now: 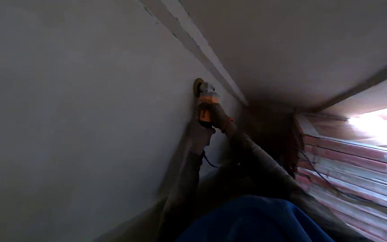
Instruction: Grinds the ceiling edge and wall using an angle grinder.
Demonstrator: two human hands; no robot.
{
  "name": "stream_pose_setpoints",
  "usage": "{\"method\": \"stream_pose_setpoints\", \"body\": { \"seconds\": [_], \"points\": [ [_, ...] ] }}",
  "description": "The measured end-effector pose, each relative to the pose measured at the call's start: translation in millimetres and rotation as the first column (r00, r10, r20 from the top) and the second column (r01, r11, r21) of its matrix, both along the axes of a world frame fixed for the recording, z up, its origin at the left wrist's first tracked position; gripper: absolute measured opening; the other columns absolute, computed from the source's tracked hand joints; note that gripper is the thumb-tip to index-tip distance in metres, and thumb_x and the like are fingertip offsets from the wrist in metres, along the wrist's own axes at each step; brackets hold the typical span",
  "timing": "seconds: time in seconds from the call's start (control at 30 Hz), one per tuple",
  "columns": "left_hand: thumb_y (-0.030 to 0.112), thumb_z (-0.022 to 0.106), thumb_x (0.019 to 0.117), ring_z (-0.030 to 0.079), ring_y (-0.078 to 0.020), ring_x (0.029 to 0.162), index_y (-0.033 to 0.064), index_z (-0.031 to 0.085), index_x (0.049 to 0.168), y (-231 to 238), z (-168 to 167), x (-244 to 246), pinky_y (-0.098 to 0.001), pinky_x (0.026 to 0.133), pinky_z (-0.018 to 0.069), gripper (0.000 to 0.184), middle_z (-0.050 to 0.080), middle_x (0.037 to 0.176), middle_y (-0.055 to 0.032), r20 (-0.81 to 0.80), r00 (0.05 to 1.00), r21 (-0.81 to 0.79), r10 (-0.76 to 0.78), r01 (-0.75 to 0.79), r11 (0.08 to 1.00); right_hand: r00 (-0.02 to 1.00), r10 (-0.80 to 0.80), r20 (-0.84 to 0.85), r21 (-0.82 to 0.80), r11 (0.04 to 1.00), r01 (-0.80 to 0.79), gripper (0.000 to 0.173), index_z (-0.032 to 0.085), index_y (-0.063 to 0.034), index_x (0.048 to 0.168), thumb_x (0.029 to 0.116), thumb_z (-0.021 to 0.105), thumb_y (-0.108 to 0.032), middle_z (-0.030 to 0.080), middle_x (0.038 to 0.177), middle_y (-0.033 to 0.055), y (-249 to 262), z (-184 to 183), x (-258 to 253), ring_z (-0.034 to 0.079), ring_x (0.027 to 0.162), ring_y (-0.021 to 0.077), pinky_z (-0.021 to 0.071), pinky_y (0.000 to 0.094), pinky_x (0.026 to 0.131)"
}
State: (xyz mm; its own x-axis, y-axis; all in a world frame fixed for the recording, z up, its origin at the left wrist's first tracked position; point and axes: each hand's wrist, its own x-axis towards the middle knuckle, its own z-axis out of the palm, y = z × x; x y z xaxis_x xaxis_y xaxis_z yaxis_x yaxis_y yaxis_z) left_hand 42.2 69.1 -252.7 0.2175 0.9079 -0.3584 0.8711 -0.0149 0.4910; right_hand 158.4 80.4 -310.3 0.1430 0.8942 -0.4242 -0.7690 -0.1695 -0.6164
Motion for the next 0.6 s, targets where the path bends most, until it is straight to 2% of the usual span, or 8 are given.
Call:
{"method": "stream_pose_setpoints", "body": {
  "seconds": [0.1, 0.2, 0.37, 0.47, 0.5, 0.53, 0.57, 0.6],
  "points": [
    [0.019, 0.09, 0.0667, 0.07, -0.0264, 0.088, 0.002, 0.055, 0.131, 4, -17, 8, -0.0473, 0.077, 0.0606, 0.075, 0.069, 0.104, -0.0157, 0.006, 1.0, 0.036, 0.017, -0.017, 0.999, 1.0, -0.005, -0.011, 0.023, 1.0, 0.005, 0.036, 0.064, -0.0042, 0.119, 0.0937, 0.07, -0.029, 0.07, 0.097, 0.011, 5, -13, 7, 0.069, 0.081, 0.0209, 0.0598, 0.0403, 0.072],
    [0.022, 0.089, 0.0702, 0.069, -0.0266, 0.09, 0.0012, 0.052, 0.135, 0, -6, 7, -0.0466, 0.078, 0.0599, 0.078, 0.068, 0.107, -0.0164, -0.025, 0.998, 0.04, 0.053, -0.052, 0.998, 0.999, -0.007, 0.048, 0.05, 0.999, 0.005, 0.038, 0.064, -0.0044, 0.117, 0.0895, 0.074, -0.028, 0.07, 0.094, 0.0115, 4, 0, 4, 0.069, 0.078, 0.0216, 0.06, 0.0402, 0.069],
    [0.02, 0.091, 0.074, 0.069, -0.0229, 0.076, -0.0009, 0.049, 0.135, -12, 35, -9, -0.0419, 0.068, 0.0617, 0.077, 0.067, 0.101, -0.0168, 0.083, 0.99, 0.144, 0.117, -0.128, 0.981, 0.968, -0.022, 0.249, 0.188, 0.982, -0.026, 0.042, 0.064, -0.0063, 0.118, 0.082, 0.081, -0.02, 0.072, 0.093, 0.0105, -5, 71, -6, 0.071, 0.078, 0.021, 0.0615, 0.0387, 0.069],
    [0.019, 0.091, 0.0742, 0.069, -0.0233, 0.09, -0.0057, 0.055, 0.13, -38, 73, -16, -0.041, 0.08, 0.06, 0.071, 0.068, 0.103, -0.0184, 0.115, 0.984, 0.362, 0.132, -0.166, 0.917, 0.908, -0.048, 0.417, 0.391, 0.911, -0.131, 0.034, 0.066, -0.0053, 0.112, 0.083, 0.083, -0.01, 0.072, 0.091, 0.007, -18, 124, -13, 0.071, 0.079, 0.0149, 0.0619, 0.0325, 0.071],
    [0.014, 0.089, 0.0761, 0.069, -0.0216, 0.087, -0.0077, 0.059, 0.123, -53, 93, -15, -0.0373, 0.076, 0.0602, 0.06, 0.069, 0.099, -0.0182, 0.127, 0.98, 0.376, 0.153, -0.19, 0.907, 0.87, -0.068, 0.489, 0.449, 0.874, -0.184, 0.033, 0.067, -0.0049, 0.11, 0.0828, 0.083, -0.012, 0.072, 0.09, 0.0057, -22, 139, -17, 0.07, 0.08, 0.0125, 0.0613, 0.0304, 0.072],
    [0.009, 0.081, 0.0848, 0.069, -0.0188, 0.096, -0.0076, 0.059, 0.124, -70, 127, -10, -0.033, 0.083, 0.0591, 0.048, 0.07, 0.107, -0.0167, 0.04, 0.98, 0.249, 0.193, -0.197, 0.948, 0.813, -0.083, 0.577, 0.473, 0.844, -0.25, 0.032, 0.069, -0.0052, 0.109, 0.0833, 0.084, -0.018, 0.072, 0.09, 0.0045, -26, 152, -21, 0.069, 0.081, 0.0109, 0.0607, 0.0294, 0.073],
    [0.008, 0.062, 0.1012, 0.058, -0.0119, 0.119, -0.0024, 0.05, 0.14, -83, 169, -4, -0.0277, 0.103, 0.046, 0.042, 0.061, 0.132, -0.01, -0.14, 0.973, -0.061, 0.183, -0.193, 0.979, 0.736, -0.075, 0.673, 0.449, 0.832, -0.326, 0.035, 0.069, -0.0069, 0.109, 0.0841, 0.083, -0.028, 0.07, 0.092, 0.0036, -29, 162, -25, 0.067, 0.083, 0.0106, 0.0575, 0.031, 0.073],
    [0.009, 0.058, 0.1015, 0.061, -0.0106, 0.106, -0.0082, 0.059, 0.127, -96, 140, -44, -0.0201, 0.092, 0.0484, 0.031, 0.066, 0.118, -0.0131, -0.033, 0.998, 0.202, -0.056, 0.061, 0.977, 0.674, -0.045, 0.737, 0.4, 0.833, -0.382, 0.039, 0.068, -0.009, 0.109, 0.0837, 0.081, -0.036, 0.069, 0.093, 0.0033, -33, 173, -28, 0.066, 0.086, 0.0116, 0.0561, 0.0343, 0.075]
  ]
}}
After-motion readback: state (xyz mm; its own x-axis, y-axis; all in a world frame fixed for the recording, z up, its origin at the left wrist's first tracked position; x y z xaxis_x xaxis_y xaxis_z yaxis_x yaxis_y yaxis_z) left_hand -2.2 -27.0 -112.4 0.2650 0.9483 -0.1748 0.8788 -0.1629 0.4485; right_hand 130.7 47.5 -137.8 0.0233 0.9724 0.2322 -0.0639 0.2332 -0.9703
